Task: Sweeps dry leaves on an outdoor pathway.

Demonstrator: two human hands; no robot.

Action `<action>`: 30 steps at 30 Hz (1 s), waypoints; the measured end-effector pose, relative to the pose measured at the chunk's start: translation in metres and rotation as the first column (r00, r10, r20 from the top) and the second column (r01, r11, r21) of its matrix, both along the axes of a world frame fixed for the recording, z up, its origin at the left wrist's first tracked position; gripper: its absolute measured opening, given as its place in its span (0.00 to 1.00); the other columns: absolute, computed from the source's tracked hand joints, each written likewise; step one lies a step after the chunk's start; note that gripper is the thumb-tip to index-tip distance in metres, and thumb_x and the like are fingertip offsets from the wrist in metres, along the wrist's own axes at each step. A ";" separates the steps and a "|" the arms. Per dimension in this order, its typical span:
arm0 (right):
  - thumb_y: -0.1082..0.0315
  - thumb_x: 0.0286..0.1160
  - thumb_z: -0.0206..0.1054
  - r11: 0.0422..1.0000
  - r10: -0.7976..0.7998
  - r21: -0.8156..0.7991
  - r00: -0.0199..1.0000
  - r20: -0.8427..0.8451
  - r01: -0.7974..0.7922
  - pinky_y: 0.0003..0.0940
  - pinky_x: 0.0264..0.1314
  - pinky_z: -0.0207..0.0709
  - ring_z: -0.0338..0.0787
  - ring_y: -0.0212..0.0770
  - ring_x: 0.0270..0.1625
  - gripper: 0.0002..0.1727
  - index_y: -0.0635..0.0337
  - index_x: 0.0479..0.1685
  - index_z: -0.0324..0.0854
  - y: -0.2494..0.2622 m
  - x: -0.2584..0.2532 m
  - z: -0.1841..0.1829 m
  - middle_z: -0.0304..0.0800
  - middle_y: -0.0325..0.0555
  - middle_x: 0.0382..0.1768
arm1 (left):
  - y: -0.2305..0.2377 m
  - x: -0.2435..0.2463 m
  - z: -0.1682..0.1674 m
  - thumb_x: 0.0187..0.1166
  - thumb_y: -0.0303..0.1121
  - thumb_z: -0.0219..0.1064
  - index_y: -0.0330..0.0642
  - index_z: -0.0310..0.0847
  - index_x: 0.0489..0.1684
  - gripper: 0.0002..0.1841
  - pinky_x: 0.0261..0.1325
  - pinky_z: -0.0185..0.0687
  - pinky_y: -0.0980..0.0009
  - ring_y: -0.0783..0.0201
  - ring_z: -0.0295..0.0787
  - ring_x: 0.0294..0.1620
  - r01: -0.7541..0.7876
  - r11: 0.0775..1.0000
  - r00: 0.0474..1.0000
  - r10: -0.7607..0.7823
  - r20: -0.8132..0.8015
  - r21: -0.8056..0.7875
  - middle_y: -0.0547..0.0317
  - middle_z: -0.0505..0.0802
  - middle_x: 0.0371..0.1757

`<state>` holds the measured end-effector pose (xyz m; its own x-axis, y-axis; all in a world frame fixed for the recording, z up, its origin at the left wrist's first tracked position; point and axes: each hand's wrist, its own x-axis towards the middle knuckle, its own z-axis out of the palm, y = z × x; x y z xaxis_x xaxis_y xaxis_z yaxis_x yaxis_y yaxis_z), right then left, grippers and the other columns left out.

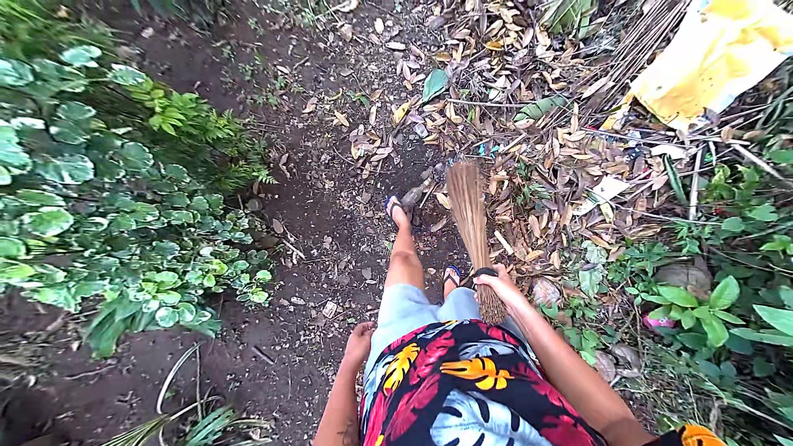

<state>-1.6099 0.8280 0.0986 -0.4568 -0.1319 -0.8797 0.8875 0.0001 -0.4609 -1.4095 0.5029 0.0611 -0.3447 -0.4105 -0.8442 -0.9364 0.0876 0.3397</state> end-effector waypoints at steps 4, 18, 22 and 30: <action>0.73 0.74 0.69 0.985 0.160 -0.090 0.979 0.128 -0.149 0.44 0.36 0.89 0.91 0.49 0.32 0.36 0.63 0.80 0.55 -0.002 -0.015 -0.023 0.86 0.59 0.41 | -0.004 0.013 0.003 0.90 0.28 0.56 0.27 0.72 0.75 0.19 0.74 0.74 0.47 0.43 0.84 0.68 0.010 1.000 1.000 -0.010 0.007 -0.012 0.30 0.86 0.67; 0.75 0.56 0.81 0.955 -0.002 0.289 0.976 -0.217 0.067 0.54 0.65 0.82 0.86 0.57 0.64 0.56 0.65 0.87 0.45 -0.075 0.017 -0.039 0.80 0.70 0.65 | 0.004 0.134 0.019 0.91 0.30 0.56 0.25 0.75 0.73 0.19 0.72 0.75 0.43 0.37 0.84 0.67 -0.155 0.987 0.950 0.142 0.277 0.027 0.26 0.86 0.64; 0.77 0.56 0.79 0.988 0.148 0.040 0.988 -0.032 -0.147 0.53 0.52 0.88 0.91 0.56 0.53 0.50 0.63 0.83 0.52 -0.108 0.039 -0.027 0.81 0.66 0.62 | -0.010 0.131 0.003 0.91 0.28 0.55 0.28 0.70 0.77 0.20 0.57 0.84 0.55 0.50 0.89 0.51 -0.240 0.968 0.936 0.211 0.281 0.072 0.33 0.89 0.58; 0.67 0.75 0.68 0.967 0.252 -0.081 0.944 0.213 -0.240 0.39 0.37 0.85 0.86 0.41 0.31 0.17 0.66 0.59 0.77 -0.150 0.007 -0.072 0.85 0.50 0.36 | -0.081 0.088 0.017 0.90 0.28 0.53 0.29 0.69 0.77 0.20 0.50 0.86 0.59 0.56 0.90 0.43 -0.212 0.976 0.977 0.213 -0.013 0.040 0.37 0.90 0.54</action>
